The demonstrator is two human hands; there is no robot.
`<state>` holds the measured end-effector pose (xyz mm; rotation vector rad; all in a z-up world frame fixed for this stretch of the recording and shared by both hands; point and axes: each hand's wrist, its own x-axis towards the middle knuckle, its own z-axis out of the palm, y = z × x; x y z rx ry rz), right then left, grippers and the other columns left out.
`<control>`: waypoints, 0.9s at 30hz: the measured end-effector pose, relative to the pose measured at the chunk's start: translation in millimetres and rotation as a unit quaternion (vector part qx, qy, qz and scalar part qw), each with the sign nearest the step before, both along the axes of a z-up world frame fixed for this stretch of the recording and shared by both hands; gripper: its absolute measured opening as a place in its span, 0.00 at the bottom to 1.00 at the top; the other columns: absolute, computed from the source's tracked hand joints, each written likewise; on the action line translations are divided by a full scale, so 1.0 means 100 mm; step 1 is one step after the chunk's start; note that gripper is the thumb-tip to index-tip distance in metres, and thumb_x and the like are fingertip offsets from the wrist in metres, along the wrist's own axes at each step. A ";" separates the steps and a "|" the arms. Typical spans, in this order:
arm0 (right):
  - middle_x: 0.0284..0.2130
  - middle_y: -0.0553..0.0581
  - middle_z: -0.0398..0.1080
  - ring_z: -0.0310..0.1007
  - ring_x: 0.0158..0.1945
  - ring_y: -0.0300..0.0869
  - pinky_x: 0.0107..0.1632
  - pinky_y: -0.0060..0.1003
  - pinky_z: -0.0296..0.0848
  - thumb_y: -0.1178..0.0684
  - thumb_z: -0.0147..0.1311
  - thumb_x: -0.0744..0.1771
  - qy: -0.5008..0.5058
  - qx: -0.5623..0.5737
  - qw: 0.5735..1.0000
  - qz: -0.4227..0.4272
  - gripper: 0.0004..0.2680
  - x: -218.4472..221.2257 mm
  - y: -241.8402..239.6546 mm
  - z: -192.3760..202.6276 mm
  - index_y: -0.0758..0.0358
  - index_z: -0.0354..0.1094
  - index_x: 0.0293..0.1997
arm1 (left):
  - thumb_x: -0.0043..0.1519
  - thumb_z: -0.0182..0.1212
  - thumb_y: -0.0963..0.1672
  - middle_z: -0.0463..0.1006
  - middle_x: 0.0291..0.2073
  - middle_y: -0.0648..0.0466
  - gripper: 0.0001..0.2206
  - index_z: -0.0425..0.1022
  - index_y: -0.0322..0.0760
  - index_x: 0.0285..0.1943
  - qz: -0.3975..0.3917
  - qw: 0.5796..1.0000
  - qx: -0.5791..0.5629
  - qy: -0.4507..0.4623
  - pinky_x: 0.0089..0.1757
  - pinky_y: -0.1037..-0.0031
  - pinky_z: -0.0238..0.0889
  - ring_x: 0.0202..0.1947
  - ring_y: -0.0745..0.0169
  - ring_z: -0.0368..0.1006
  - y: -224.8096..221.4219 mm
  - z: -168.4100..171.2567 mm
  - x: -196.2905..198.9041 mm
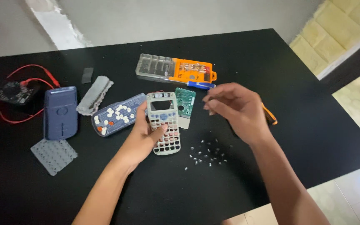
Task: Disassembling and reassembling scientific calculators on a workbench
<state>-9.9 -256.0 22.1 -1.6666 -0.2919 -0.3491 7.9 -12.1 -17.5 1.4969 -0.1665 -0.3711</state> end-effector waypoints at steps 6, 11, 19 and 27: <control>0.29 0.63 0.74 0.74 0.32 0.40 0.38 0.37 0.80 0.66 0.55 0.67 0.026 0.115 0.981 0.152 0.05 0.36 0.39 -0.22 0.73 0.73 0.46 | 0.63 0.55 0.37 0.70 0.61 0.32 0.38 0.34 0.34 0.80 -0.010 0.999 -0.018 -0.025 0.61 0.52 0.57 0.62 0.48 0.64 -0.01 -0.09 0.03; 0.24 0.64 0.71 0.70 0.26 0.41 0.29 0.36 0.76 0.64 0.54 0.68 0.047 0.160 0.969 0.180 0.04 0.42 0.66 -0.35 0.76 0.73 0.43 | 0.62 0.56 0.38 0.67 0.63 0.31 0.38 0.36 0.33 0.80 -0.005 1.000 -0.004 -0.029 0.62 0.52 0.54 0.65 0.42 0.61 -0.01 -0.01 -0.01; 0.25 0.70 0.68 0.68 0.26 0.46 0.21 0.36 0.71 0.62 0.54 0.69 0.083 0.227 0.955 0.173 0.05 0.29 0.67 -0.36 0.77 0.73 0.39 | 0.64 0.53 0.40 0.73 0.58 0.39 0.39 0.32 0.39 0.82 -0.023 0.999 0.013 0.030 0.56 0.63 0.62 0.54 0.56 0.68 0.02 0.13 0.00; 0.28 0.73 0.74 0.78 0.31 0.52 0.24 0.38 0.76 0.64 0.60 0.64 0.078 0.186 0.967 0.157 0.07 0.21 0.66 -0.20 0.80 0.72 0.41 | 0.65 0.51 0.39 0.69 0.61 0.33 0.38 0.31 0.36 0.81 -0.029 0.999 -0.002 0.013 0.57 0.59 0.60 0.54 0.50 0.67 0.04 0.17 -0.04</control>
